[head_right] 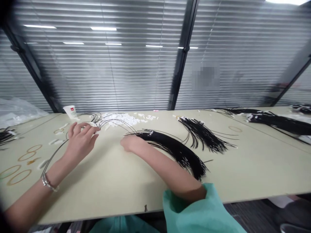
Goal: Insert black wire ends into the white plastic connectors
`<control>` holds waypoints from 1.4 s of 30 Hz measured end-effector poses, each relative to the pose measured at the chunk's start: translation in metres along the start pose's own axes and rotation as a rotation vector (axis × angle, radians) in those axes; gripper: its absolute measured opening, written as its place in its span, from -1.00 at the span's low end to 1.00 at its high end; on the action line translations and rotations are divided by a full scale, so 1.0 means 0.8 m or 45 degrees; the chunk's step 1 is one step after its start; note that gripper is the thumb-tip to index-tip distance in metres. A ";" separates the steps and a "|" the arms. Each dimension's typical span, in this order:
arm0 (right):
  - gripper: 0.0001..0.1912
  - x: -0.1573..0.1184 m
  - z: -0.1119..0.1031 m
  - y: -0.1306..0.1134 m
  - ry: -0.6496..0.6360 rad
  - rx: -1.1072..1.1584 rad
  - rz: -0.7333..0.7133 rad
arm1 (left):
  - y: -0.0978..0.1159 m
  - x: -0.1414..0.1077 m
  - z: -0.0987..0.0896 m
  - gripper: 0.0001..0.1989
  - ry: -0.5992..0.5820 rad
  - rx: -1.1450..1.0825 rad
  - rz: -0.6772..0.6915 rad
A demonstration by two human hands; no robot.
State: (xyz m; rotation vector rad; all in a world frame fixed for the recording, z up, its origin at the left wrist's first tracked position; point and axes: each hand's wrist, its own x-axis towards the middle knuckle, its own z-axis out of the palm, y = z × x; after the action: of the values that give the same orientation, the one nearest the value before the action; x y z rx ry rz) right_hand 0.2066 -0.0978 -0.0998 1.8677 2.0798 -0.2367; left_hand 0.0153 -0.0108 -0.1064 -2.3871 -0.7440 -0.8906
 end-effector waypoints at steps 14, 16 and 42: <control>-0.83 0.010 0.010 0.004 0.229 -0.063 -0.314 | 0.002 -0.003 0.011 -0.80 0.002 -0.072 0.017; -0.82 0.010 0.010 0.001 0.247 -0.050 -0.354 | 0.000 -0.003 0.013 -0.79 -0.003 -0.097 0.024; -0.77 -0.107 -0.061 0.001 1.228 2.074 -0.753 | 0.079 -0.026 -0.006 -0.81 -0.304 -0.552 0.389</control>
State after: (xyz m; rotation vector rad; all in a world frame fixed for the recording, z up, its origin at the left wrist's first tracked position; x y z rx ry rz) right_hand 0.2077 -0.1605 -0.0240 2.0522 3.6201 -2.0321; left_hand 0.0399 -0.0668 -0.1326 -2.9242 -0.2655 -0.6986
